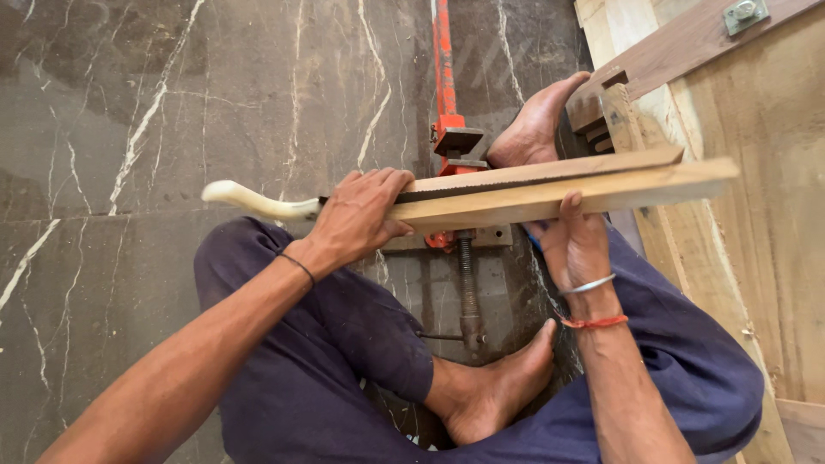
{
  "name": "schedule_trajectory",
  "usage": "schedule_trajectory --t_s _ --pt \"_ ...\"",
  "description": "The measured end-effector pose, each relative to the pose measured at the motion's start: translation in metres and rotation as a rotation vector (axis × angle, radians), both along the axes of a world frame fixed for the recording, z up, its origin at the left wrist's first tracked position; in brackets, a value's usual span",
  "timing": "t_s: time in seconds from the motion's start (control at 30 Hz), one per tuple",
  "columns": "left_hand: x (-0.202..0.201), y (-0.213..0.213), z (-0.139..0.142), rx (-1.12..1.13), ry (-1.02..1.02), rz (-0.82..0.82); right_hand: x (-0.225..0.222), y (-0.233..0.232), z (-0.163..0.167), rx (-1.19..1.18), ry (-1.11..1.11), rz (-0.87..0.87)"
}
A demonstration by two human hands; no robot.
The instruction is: The person sits on the floor and saws a slot along a wooden strip held in a red bar clamp, steadying the strip with one hand. They reposition the strip in the clamp and then use a small file to work inside the cut slot.
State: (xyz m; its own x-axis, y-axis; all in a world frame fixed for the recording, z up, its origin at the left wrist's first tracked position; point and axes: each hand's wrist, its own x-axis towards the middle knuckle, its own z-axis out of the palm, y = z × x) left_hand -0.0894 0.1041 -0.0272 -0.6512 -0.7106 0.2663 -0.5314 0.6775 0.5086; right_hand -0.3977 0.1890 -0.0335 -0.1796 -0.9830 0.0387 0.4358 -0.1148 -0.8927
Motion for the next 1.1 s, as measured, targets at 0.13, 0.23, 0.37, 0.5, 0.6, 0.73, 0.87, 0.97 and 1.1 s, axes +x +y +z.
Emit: schedule_trajectory --t_s 0.13,0.23,0.37,0.5,0.6,0.73,0.87,0.97,1.1 --pt "0.005 0.006 0.002 -0.078 -0.038 0.013 -0.006 0.012 -0.005 0.059 -0.042 0.056" --pt "0.006 0.01 0.003 -0.134 -0.025 0.013 -0.009 0.016 -0.007 0.059 -0.082 0.001" --pt "0.005 0.012 0.003 -0.129 -0.034 0.026 -0.007 0.019 -0.003 0.116 -0.148 -0.109" --pt "0.004 0.011 0.003 -0.127 -0.041 0.036 -0.002 0.017 0.005 0.132 -0.217 -0.141" --pt "0.004 0.01 0.0 -0.108 -0.031 0.039 0.003 0.016 0.01 0.126 -0.193 -0.175" --pt "0.005 0.01 -0.009 -0.061 0.009 0.035 0.007 0.017 0.012 0.096 -0.095 -0.228" --pt "0.007 0.01 -0.017 -0.044 0.056 0.036 0.008 0.018 0.011 0.078 -0.018 -0.218" --pt "0.009 0.009 -0.022 -0.027 0.062 0.04 0.002 0.022 0.009 0.069 0.011 -0.158" --pt "0.012 0.008 -0.026 -0.039 0.075 0.032 -0.012 0.037 0.018 0.211 0.118 -0.044"
